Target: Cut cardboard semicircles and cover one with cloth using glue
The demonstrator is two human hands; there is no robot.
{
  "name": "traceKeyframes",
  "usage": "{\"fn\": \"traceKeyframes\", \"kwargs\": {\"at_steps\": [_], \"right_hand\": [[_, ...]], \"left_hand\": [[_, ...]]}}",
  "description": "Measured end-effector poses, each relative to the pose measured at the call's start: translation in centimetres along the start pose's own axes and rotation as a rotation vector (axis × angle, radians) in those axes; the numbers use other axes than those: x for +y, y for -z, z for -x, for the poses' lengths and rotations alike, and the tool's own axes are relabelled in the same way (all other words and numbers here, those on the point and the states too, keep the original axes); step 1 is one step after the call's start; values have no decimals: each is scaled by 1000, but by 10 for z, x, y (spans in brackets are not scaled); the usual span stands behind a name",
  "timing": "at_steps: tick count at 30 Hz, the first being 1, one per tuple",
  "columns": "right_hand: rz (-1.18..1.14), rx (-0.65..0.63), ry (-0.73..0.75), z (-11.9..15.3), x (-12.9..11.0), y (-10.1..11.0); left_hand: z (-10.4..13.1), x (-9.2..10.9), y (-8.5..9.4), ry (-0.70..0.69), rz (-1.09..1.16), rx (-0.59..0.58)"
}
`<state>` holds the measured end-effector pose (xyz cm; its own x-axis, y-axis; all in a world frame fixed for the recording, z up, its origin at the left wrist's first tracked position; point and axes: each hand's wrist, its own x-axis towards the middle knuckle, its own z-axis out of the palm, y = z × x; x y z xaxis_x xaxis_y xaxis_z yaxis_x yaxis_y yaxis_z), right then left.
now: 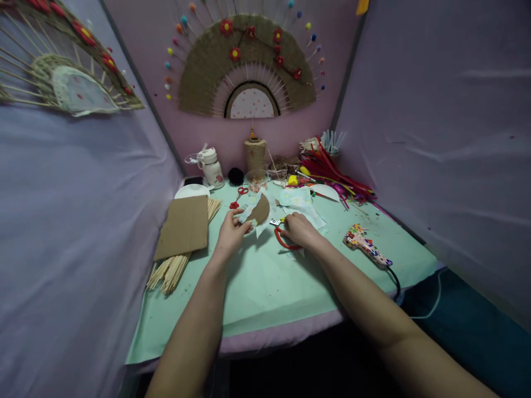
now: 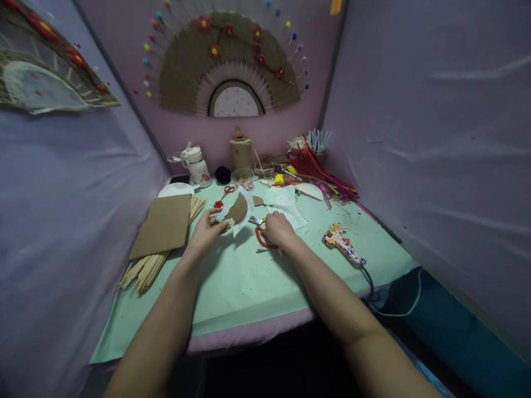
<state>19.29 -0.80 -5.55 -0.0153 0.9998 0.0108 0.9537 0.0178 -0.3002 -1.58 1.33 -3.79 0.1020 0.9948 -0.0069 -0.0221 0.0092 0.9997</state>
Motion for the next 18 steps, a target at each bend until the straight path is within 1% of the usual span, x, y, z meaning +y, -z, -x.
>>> {"fn": "traceKeyframes", "kwargs": {"at_steps": [4,8,10,13,15,16,18], "right_hand": [[55,-58,-66,-14,1,5],[63,-157,-74,-24,3,8],[63,-160,-80,-24,2,10],[63,-109,-105,-15,2,15],[61,-32,-143,-6,6,19],[56,35,-164,-2,9,21],[28,219,-176,5,16,22]], "left_hand": [[-2,1,8,53,-9,75],[-3,4,14,110,-4,140],[-6,6,16,103,25,196],[-9,6,18,93,68,253],[-9,5,17,105,51,248],[-8,3,16,114,24,236],[-4,0,10,144,-73,175]]}}
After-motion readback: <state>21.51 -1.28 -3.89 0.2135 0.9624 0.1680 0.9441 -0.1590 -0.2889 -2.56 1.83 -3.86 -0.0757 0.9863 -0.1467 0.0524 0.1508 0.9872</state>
